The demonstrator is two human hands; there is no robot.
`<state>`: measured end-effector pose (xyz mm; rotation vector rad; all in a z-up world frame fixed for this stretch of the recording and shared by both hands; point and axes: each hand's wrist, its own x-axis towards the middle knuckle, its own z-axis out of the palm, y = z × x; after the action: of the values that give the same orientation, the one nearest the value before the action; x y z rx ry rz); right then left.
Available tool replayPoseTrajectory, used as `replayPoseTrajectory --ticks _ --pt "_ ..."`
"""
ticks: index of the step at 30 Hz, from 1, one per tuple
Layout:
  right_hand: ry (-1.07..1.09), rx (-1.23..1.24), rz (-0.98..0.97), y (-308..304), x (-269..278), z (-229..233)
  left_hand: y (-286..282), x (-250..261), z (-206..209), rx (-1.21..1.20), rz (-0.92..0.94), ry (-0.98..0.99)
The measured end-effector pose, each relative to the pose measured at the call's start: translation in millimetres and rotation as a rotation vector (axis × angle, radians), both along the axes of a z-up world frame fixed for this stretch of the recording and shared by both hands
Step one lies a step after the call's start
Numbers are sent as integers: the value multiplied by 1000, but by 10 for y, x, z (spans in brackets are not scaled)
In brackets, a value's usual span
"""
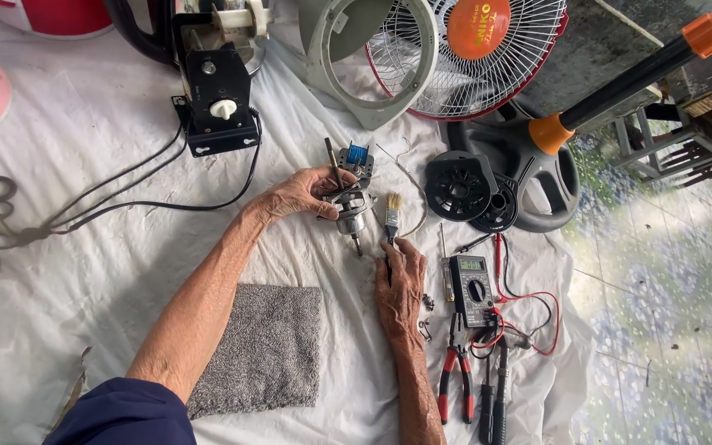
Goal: Cleaning and repairing a small electric motor component using a brush and pliers.
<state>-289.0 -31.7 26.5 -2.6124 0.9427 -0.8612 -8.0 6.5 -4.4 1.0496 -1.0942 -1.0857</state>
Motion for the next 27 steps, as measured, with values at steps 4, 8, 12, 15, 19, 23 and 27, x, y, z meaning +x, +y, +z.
replayPoseTrajectory --ticks 4,8,12,15,19,23,27 --pt "35 -23 13 -30 52 5 47 -21 84 -9 14 27" --pt "41 12 35 -41 134 -10 21 -21 80 -9 4 6" --pt "-26 -11 40 -19 241 -77 13 -12 99 -18 -3 2" --pt "0 -122 57 4 255 -66 -11 2 68 -21 -6 -9" --pt "-16 -186 80 -23 266 -95 9 -17 117 3 -4 6" --pt "-14 -155 110 25 290 1 27 -22 146 2 6 -21" --pt "-8 -141 121 61 307 56 -17 -27 61 -15 38 -30"
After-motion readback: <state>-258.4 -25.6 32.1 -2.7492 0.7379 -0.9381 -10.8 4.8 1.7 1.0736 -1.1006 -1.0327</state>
